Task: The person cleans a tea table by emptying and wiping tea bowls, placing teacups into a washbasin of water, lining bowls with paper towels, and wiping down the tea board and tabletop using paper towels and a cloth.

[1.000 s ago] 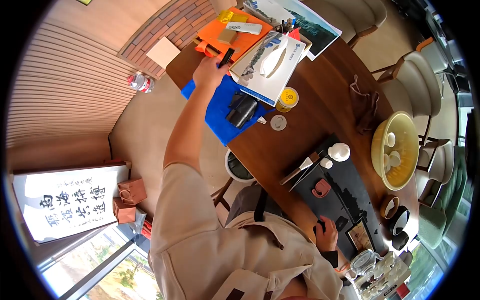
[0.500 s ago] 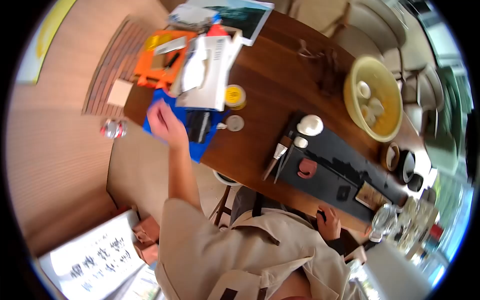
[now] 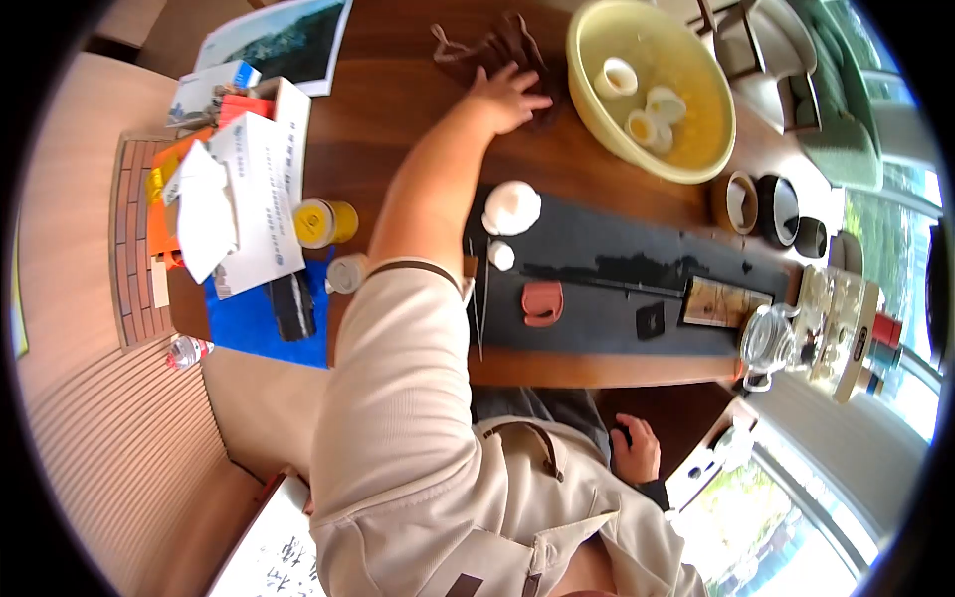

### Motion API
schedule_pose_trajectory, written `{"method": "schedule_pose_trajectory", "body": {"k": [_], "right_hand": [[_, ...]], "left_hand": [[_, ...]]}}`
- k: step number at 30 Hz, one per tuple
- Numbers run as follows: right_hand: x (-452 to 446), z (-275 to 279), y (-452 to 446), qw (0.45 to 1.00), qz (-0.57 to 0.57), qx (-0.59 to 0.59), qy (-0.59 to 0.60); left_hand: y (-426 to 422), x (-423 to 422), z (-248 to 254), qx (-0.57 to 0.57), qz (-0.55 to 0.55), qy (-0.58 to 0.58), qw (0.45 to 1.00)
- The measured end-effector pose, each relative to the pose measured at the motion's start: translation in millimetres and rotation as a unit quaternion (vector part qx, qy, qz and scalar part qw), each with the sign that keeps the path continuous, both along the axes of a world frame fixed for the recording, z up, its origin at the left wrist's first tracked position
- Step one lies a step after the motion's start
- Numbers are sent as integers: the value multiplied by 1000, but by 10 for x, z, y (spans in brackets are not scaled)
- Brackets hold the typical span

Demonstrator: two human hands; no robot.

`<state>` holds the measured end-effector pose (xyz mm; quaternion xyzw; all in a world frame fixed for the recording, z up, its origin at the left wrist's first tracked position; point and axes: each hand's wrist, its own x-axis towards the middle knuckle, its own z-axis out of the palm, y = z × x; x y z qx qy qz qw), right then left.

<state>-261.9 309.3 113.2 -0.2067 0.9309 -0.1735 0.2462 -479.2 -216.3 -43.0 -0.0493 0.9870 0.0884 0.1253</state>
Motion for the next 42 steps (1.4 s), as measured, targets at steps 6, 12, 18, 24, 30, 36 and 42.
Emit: {"method": "schedule_pose_trajectory", "body": {"k": [6, 12, 18, 24, 30, 36, 42], "right_hand": [[-8, -21, 57, 999, -27, -18, -38], [-142, -34, 100, 998, 9, -50, -31], [-245, -213, 90, 990, 81, -89, -76], [-255, -177, -170, 977, 122, -128, -115], [-307, -146, -59, 975, 155, -113, -113], [-359, -211, -34, 973, 179, -100, -104], [-357, -177, -199, 969, 201, -73, -120]], "left_hand": [[-108, 753, 40, -35, -8, 28, 999], [95, 1738, -112, 120, 166, 0, 979], [468, 1878, -155, 203, 326, 49, 922], [922, 2449, -253, 435, 465, 207, 743], [1393, 3257, -463, 263, 390, 279, 837], [1649, 3817, -349, 262, 649, 345, 625], [927, 3296, -188, 373, 720, 366, 456]]}}
